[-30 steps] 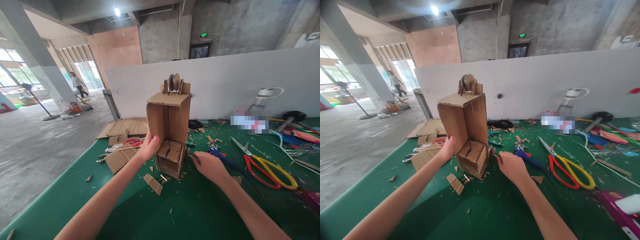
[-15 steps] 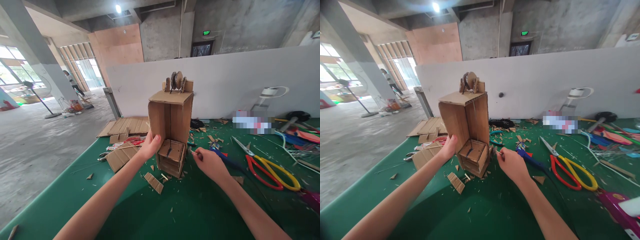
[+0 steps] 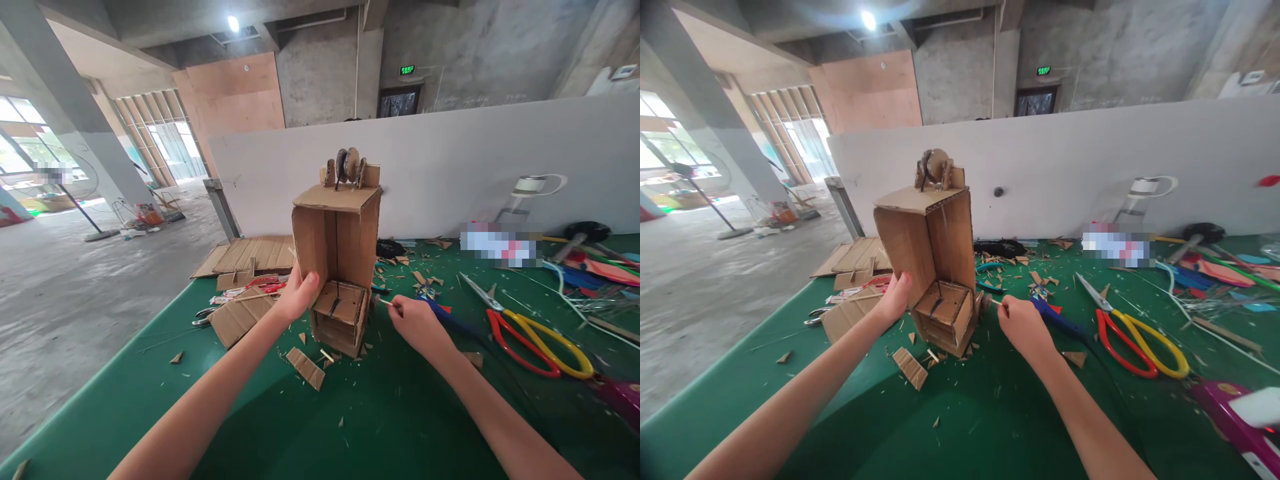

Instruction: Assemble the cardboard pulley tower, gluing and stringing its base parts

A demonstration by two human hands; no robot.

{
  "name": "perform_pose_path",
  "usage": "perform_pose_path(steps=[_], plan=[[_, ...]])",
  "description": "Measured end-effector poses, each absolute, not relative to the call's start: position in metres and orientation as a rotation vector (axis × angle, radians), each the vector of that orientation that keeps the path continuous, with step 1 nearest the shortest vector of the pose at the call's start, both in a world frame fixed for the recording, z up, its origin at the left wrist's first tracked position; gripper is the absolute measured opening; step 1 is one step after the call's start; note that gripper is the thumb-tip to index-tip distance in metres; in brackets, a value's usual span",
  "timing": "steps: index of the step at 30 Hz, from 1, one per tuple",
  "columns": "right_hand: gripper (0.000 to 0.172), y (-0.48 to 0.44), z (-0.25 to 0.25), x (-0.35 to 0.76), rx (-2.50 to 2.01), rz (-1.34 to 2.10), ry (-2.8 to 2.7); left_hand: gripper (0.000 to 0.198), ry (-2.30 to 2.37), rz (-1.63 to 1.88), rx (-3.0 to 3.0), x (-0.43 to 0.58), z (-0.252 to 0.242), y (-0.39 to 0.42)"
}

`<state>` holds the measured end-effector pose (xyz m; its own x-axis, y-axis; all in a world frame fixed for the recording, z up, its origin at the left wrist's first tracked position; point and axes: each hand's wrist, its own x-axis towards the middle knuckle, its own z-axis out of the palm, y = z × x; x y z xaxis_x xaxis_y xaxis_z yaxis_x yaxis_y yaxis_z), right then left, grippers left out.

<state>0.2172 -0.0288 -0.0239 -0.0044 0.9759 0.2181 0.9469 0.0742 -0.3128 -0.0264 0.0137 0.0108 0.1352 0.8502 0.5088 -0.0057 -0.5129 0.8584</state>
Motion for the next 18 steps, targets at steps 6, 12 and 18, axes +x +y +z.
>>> perform_pose_path(steps=[6, 12, 18], plan=[[0.032, -0.037, -0.023, 0.221, -1.763, 0.156, -2.291, 0.080, 0.842, 1.439, 1.696, -0.027, 0.011, 0.015], [0.021, -0.026, -0.029, 0.219, -1.969, 0.022, -2.112, 0.081, 0.847, 1.425, 1.748, -0.027, 0.014, 0.014], [0.021, -0.034, -0.021, 0.223, -1.671, 0.284, -2.101, 0.083, 0.852, 1.414, 1.780, -0.025, 0.017, 0.013]])
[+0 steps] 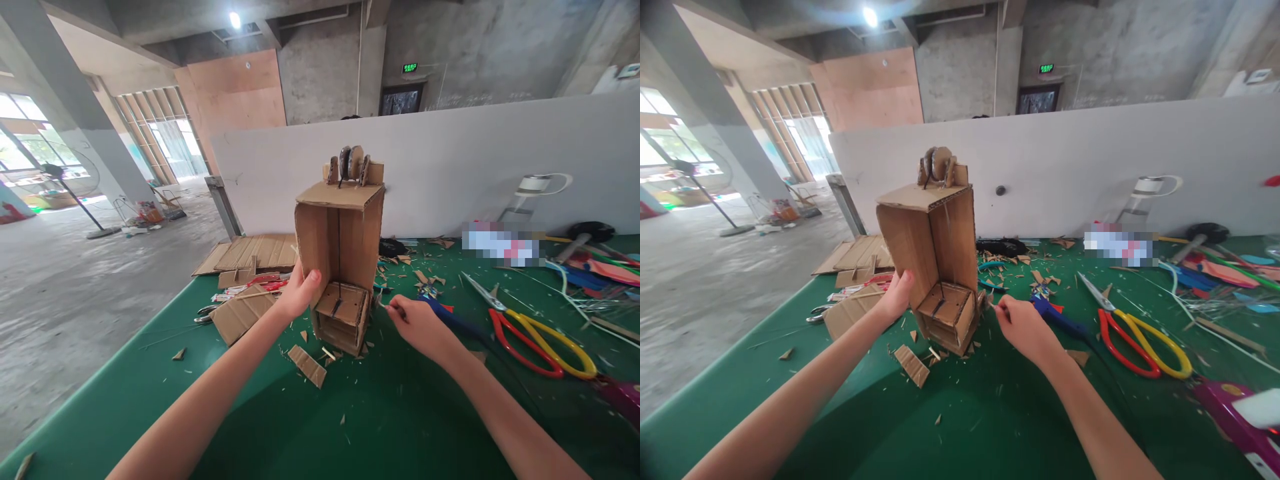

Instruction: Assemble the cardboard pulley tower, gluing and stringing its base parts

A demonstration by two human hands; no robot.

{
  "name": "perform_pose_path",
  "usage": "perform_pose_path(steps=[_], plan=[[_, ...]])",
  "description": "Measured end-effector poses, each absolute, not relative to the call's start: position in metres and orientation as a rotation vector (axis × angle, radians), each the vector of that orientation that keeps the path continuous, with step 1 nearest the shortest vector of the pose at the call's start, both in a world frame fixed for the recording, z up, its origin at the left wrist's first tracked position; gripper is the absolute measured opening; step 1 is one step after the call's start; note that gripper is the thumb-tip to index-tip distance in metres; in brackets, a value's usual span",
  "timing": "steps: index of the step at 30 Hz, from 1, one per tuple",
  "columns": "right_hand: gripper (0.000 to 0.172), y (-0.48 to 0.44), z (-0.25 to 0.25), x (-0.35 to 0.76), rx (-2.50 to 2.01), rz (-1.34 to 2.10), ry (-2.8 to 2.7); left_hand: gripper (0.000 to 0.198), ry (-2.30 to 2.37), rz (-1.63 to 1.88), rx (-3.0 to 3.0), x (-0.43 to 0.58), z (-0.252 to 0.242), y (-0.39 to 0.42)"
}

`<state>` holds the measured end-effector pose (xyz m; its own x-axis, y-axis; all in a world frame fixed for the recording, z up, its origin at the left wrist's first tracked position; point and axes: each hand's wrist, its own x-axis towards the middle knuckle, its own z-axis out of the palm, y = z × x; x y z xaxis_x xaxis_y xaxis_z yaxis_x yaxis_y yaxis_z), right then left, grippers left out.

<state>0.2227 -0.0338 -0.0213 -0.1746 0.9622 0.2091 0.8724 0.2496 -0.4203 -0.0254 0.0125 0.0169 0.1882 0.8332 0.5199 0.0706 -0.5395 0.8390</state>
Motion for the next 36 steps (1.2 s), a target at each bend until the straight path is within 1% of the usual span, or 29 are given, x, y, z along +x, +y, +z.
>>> perform_pose_path(steps=[2, 4, 6, 8, 13, 16, 18, 21, 23, 28, 32, 36], plan=[[0.017, -0.035, -0.023, 0.223, -1.714, 0.268, -2.175, 0.084, 0.843, 1.408, 1.766, -0.025, 0.017, 0.013], [0.015, -0.033, -0.026, 0.222, -1.862, 0.164, -2.176, 0.083, 0.836, 1.403, 1.750, -0.025, 0.016, 0.013], [0.018, -0.032, -0.027, 0.219, -1.993, 0.034, -2.117, 0.082, 0.826, 1.409, 1.737, -0.025, 0.016, 0.012], [0.021, -0.030, -0.026, 0.218, -1.996, -0.007, -2.068, 0.081, 0.813, 1.426, 1.727, -0.025, 0.016, 0.012], [0.025, -0.031, -0.022, 0.222, -1.700, 0.232, -2.013, 0.076, 0.778, 1.465, 1.718, -0.025, 0.014, 0.013], [0.020, -0.032, -0.024, 0.224, -1.704, 0.312, -2.105, 0.072, 0.763, 1.458, 1.726, -0.025, 0.013, 0.014], [0.018, -0.032, -0.026, 0.222, -1.844, 0.230, -2.141, 0.072, 0.769, 1.449, 1.733, -0.025, 0.013, 0.014], [0.022, -0.032, -0.025, 0.216, -2.068, 0.009, -2.097, 0.077, 0.794, 1.442, 1.726, -0.025, 0.016, 0.012], [0.025, -0.033, -0.023, 0.214, -2.053, -0.026, -2.063, 0.080, 0.818, 1.401, 1.725, -0.025, 0.019, 0.009], [0.024, -0.035, -0.018, 0.218, -1.713, 0.186, -2.031, 0.076, 0.887, 1.232, 1.740, -0.029, 0.028, 0.003], [0.025, -0.042, -0.016, 0.220, -1.660, 0.246, -2.061, 0.069, 0.970, 1.025, 1.796, -0.038, 0.029, 0.010], [0.025, -0.054, -0.015, 0.213, -1.605, 0.338, -2.158, 0.063, 1.014, 0.953, 1.779, -0.048, 0.024, 0.028]])
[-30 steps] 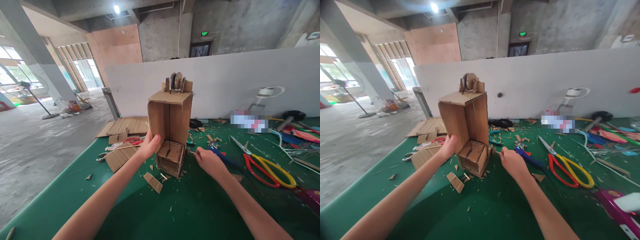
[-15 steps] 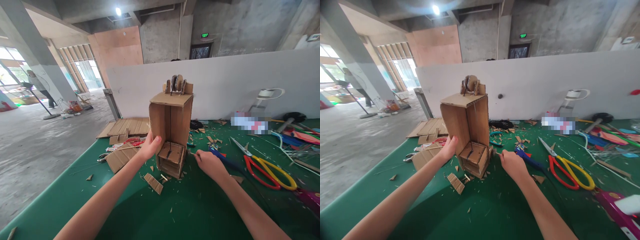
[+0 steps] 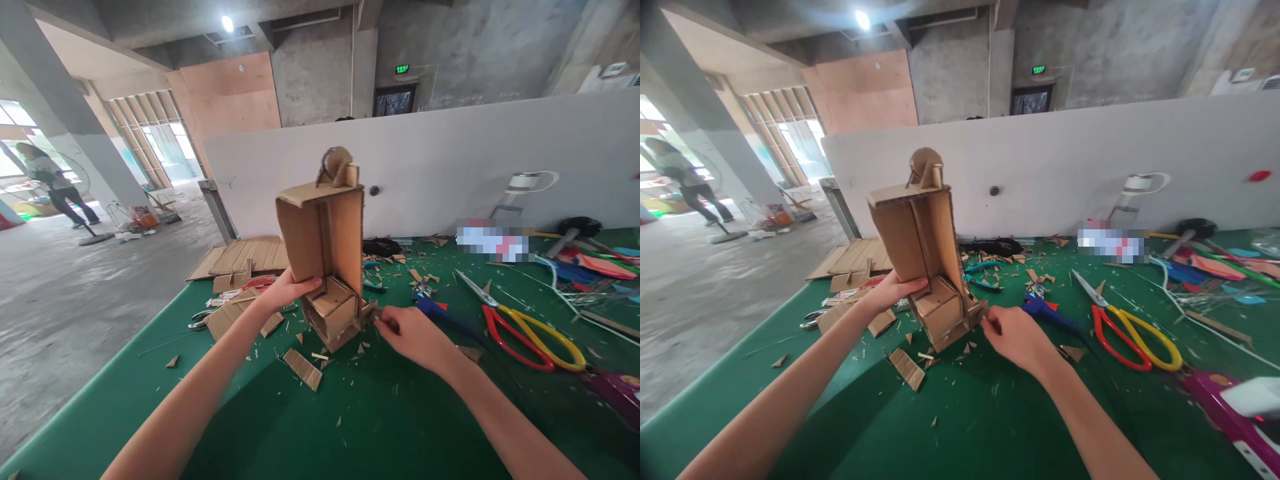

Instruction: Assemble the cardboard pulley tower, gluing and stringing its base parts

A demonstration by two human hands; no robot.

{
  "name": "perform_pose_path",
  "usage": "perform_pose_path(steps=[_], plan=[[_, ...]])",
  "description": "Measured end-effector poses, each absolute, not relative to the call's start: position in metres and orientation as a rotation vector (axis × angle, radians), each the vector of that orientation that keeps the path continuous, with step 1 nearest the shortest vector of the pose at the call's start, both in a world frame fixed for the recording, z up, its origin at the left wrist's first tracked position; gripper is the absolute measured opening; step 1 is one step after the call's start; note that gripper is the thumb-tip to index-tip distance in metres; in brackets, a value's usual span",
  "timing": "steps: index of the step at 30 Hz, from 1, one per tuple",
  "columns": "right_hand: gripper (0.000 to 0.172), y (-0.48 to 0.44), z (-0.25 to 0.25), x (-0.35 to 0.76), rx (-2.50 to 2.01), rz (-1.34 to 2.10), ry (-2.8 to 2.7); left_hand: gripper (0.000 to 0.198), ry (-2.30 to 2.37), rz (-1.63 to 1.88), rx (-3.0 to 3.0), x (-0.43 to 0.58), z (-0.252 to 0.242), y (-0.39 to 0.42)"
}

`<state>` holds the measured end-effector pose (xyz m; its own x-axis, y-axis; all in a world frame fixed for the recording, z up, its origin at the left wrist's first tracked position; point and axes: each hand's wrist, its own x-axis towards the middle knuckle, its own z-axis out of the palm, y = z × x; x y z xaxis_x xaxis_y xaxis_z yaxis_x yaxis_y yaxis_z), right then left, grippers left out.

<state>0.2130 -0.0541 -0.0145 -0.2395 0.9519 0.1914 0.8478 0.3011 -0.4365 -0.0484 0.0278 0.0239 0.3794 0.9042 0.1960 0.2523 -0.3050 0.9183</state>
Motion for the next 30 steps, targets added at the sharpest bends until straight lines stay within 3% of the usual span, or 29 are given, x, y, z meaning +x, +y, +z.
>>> perform_pose_path(steps=[18, 24, 30], plan=[[0.024, -0.065, -0.014, 0.198, -1.611, 0.085, -2.287, 0.051, 0.964, 0.850, 1.574, -0.059, 0.009, 0.046], [0.029, -0.061, -0.007, 0.206, -1.829, -0.152, -2.216, 0.055, 1.017, 0.774, 1.654, -0.058, 0.013, 0.042], [0.030, -0.057, -0.010, 0.212, -1.975, -0.135, -2.216, 0.051, 1.024, 0.680, 1.721, -0.059, 0.008, 0.042]])
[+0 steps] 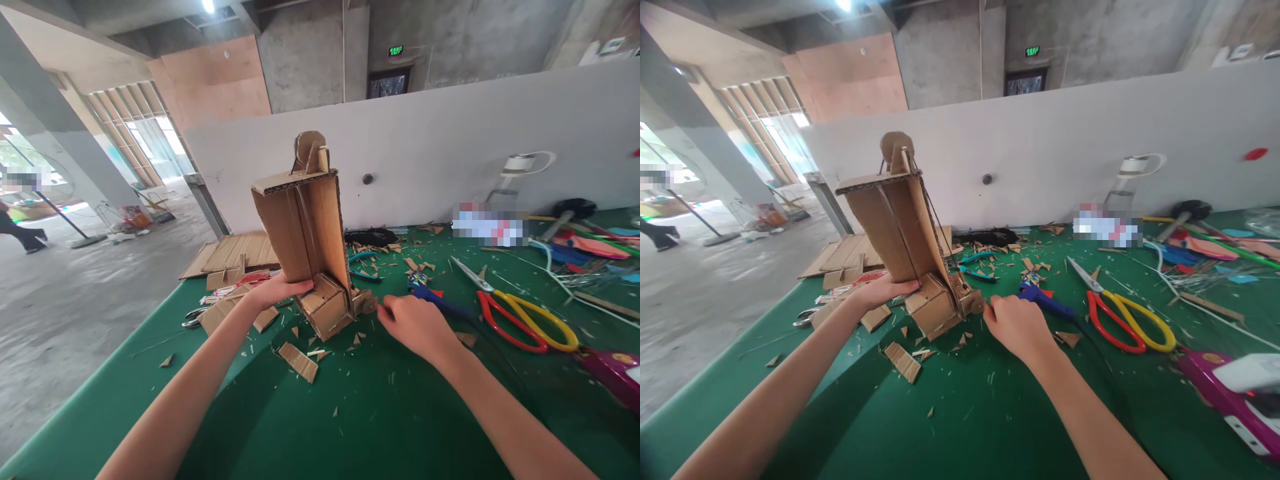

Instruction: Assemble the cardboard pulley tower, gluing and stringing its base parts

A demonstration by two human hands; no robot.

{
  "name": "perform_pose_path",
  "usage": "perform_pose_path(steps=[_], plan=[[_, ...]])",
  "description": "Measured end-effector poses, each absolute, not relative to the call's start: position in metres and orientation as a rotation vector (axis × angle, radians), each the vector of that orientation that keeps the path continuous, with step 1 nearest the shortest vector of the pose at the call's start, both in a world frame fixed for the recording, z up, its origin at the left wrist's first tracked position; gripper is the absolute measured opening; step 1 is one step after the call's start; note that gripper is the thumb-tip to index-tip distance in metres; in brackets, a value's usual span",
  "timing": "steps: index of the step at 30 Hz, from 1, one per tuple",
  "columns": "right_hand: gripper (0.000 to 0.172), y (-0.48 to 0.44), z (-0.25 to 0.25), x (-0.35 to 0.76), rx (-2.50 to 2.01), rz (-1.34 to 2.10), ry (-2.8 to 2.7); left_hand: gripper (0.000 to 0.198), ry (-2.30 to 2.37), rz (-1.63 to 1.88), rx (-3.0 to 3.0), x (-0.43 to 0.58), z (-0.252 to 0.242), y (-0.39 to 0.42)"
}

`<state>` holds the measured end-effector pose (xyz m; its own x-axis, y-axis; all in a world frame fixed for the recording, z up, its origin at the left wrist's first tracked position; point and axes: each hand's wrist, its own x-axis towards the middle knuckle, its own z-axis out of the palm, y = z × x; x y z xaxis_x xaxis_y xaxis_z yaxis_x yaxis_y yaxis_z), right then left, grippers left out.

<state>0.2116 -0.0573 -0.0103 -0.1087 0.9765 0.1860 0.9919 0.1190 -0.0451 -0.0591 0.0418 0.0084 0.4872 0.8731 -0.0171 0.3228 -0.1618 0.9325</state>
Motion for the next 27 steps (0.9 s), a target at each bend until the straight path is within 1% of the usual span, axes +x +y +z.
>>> perform_pose_path(steps=[5, 9, 13, 16, 19, 23, 27], plan=[[0.041, -0.059, -0.014, 0.212, -1.932, -0.062, -2.324, 0.052, 1.112, 0.612, 1.710, -0.061, 0.000, 0.045], [0.038, -0.061, -0.014, 0.210, -1.873, -0.028, -2.392, 0.046, 1.137, 0.625, 1.699, -0.058, 0.001, 0.043], [0.037, -0.064, -0.013, 0.203, -1.811, -0.042, -2.457, 0.049, 1.150, 0.631, 1.745, -0.053, 0.007, 0.038], [0.044, -0.065, -0.011, 0.199, -1.841, -0.086, -2.391, 0.052, 1.133, 0.596, 1.770, -0.051, 0.009, 0.037], [0.050, -0.064, -0.008, 0.201, -1.901, -0.057, -2.315, 0.053, 1.129, 0.572, 1.794, -0.052, 0.007, 0.039], [0.049, -0.062, -0.005, 0.208, -1.985, -0.025, -2.238, 0.052, 1.080, 0.575, 1.776, -0.053, 0.003, 0.041], [0.047, -0.063, -0.006, 0.209, -1.957, -0.043, -2.264, 0.052, 1.066, 0.573, 1.690, -0.057, 0.002, 0.041]])
